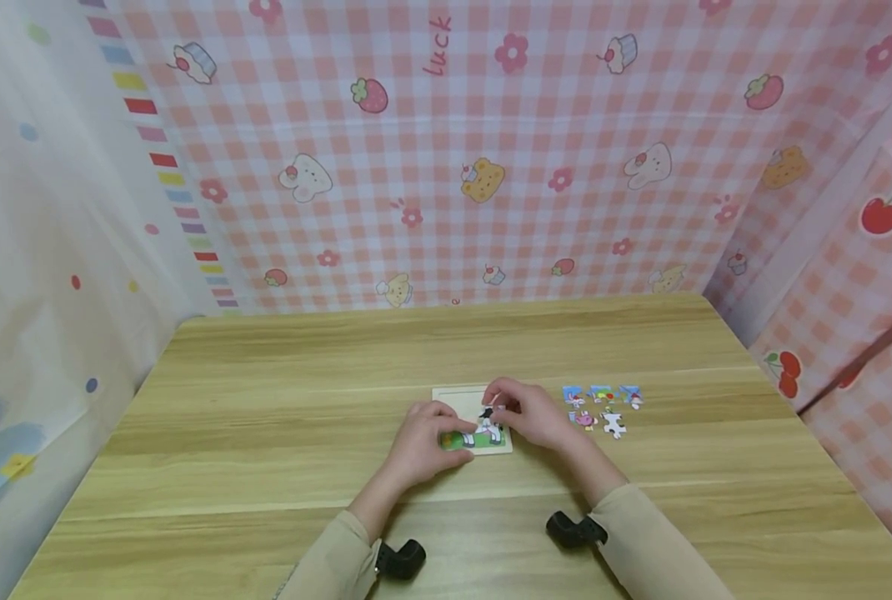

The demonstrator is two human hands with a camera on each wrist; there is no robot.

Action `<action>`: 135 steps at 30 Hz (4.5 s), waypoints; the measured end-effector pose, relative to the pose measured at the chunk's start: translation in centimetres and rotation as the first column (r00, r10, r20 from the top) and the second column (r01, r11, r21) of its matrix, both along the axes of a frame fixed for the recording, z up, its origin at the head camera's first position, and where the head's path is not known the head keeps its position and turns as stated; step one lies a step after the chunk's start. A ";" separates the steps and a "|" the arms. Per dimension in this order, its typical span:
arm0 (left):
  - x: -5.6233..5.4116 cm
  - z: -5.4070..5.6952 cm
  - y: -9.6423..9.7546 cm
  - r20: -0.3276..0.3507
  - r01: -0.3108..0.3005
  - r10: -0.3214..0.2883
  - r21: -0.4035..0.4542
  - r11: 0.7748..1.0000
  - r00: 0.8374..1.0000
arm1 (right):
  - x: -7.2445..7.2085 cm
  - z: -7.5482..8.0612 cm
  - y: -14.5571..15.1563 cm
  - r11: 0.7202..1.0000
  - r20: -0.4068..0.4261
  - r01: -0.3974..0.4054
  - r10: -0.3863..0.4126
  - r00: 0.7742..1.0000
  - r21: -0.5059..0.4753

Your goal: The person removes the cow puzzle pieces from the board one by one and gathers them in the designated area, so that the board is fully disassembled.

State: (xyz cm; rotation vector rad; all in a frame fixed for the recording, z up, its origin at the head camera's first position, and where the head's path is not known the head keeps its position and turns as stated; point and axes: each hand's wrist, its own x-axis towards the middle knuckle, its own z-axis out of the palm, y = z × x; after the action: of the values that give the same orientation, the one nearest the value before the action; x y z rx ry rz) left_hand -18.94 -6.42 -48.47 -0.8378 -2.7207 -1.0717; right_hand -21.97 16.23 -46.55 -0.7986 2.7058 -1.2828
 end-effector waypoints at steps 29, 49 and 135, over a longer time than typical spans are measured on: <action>0.1 -0.2 0.1 0.021 -0.016 0.017 -0.012 1.000 1.000 | 2.9 0.4 12.6 0.976 -0.001 0.179 -0.181 0.984 -0.122; 0.0 -0.3 0.1 0.031 -0.020 0.020 -0.004 1.000 0.999 | 4.1 -0.3 18.2 0.957 -0.040 0.291 -0.291 0.956 -0.015; -1.3 1.4 -4.3 0.234 0.050 -0.057 0.035 0.998 0.971 | 1.8 1.2 0.0 0.992 -0.034 -0.109 0.112 0.993 0.063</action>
State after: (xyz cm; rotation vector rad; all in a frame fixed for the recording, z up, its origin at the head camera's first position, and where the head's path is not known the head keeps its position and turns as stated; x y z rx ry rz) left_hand -20.24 -10.76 -47.10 -0.8340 -2.8790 -1.2948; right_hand -20.18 16.26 -45.35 -0.9605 2.6727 -1.1676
